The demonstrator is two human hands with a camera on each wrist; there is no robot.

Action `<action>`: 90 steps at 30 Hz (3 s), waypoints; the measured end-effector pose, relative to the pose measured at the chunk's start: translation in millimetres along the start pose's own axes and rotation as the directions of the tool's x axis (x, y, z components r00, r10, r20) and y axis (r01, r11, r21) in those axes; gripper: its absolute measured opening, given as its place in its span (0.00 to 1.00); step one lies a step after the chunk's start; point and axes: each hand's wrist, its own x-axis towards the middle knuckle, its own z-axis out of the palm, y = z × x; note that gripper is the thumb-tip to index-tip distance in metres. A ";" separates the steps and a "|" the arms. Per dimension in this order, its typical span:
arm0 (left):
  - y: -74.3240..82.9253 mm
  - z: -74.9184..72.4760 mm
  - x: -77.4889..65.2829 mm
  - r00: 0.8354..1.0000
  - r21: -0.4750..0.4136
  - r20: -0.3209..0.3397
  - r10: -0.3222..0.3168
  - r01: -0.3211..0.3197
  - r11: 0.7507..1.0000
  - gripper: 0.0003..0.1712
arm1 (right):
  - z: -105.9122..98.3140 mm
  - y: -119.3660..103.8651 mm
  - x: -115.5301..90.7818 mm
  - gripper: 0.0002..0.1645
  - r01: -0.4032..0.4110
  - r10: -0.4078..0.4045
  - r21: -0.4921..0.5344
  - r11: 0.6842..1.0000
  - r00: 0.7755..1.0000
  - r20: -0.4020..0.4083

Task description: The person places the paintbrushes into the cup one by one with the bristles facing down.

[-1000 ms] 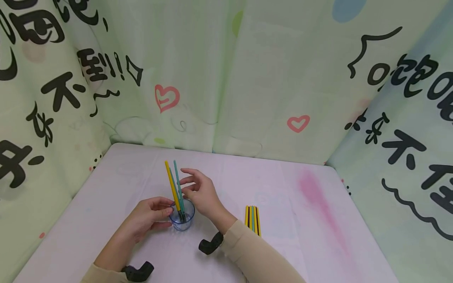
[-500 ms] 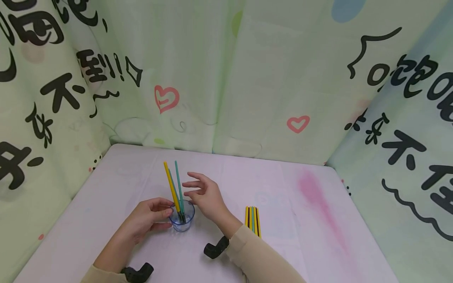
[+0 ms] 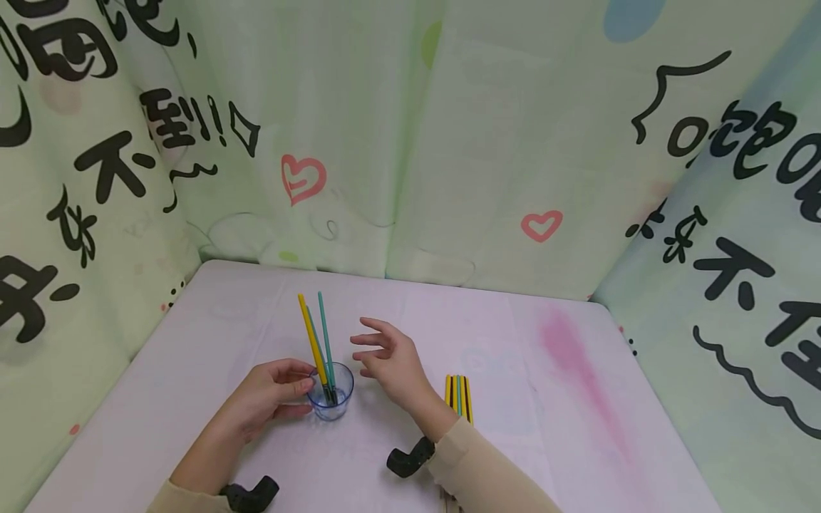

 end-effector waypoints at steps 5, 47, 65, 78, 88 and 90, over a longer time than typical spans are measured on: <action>-1.0 -0.7 0.8 1.000 -0.005 0.010 0.005 -0.005 1.000 0.21 | -10.9 3.1 -6.8 0.36 -0.018 0.018 0.004 1.000 1.000 -0.015; -2.4 -2.4 0.2 0.999 -0.014 0.026 0.027 -0.027 1.000 0.21 | -83.8 12.7 -63.2 0.42 -0.210 0.220 0.071 0.975 0.960 -0.175; -5.0 -3.5 0.5 0.999 -0.028 0.032 0.033 -0.032 0.999 0.21 | -119.4 21.9 -94.2 0.45 -0.272 0.263 -0.001 0.962 0.932 -0.250; -1.9 -0.6 0.4 1.000 0.000 0.003 0.009 -0.009 1.000 0.20 | -135.9 33.8 -107.2 0.43 -0.355 0.294 -0.154 0.922 0.902 -0.318; -3.3 -1.1 1.3 1.000 0.007 0.006 0.015 -0.015 1.000 0.20 | -133.3 39.3 -107.3 0.42 -0.423 0.322 -0.275 0.863 0.882 -0.344; -3.4 -1.0 1.4 1.000 0.000 0.004 0.014 -0.014 1.000 0.20 | -131.9 39.6 -106.7 0.41 -0.441 0.332 -0.294 0.848 0.875 -0.352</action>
